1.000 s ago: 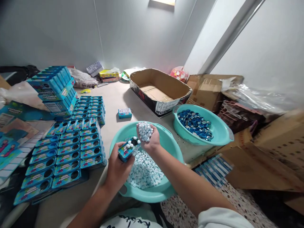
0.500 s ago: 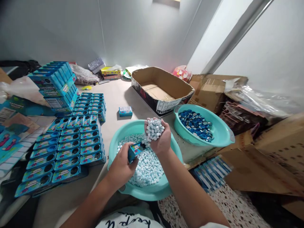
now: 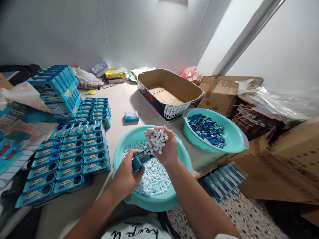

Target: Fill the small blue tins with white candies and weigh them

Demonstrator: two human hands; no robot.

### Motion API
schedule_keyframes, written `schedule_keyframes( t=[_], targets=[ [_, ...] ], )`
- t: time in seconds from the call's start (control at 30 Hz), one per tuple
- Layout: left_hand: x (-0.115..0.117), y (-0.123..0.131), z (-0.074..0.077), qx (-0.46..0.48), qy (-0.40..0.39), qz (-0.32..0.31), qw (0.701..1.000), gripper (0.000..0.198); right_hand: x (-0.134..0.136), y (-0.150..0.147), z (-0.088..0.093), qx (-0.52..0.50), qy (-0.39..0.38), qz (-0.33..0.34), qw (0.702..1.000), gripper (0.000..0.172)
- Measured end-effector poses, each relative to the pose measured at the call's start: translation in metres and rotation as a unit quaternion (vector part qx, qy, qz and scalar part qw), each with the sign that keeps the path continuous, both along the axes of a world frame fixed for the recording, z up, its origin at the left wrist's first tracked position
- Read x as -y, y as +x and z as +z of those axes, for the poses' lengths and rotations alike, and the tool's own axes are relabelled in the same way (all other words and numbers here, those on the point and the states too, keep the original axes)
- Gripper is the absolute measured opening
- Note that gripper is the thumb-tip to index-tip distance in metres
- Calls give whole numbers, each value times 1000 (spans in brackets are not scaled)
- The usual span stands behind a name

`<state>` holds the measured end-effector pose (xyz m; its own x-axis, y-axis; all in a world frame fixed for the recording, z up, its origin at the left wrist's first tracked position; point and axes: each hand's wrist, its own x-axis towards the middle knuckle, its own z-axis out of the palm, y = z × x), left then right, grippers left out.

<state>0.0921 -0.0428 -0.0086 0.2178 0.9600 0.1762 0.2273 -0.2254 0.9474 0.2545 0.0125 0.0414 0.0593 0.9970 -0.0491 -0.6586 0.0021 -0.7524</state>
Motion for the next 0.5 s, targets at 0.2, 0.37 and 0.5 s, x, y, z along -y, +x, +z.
schedule_keyframes(
  t=[0.2, 0.37, 0.5],
  targets=[
    [0, -1, -2, -6, -7, -5, 1000, 46, 3, -4, 2, 48, 10, 3, 999, 26],
    [0, -2, -2, -5, -5, -4, 1000, 45, 5, -6, 3, 68, 22, -3, 997, 26],
    [0, -1, -1, -2, -4, -7, 1000, 45, 7, -8, 4, 105, 49, -8, 993, 27]
  ],
)
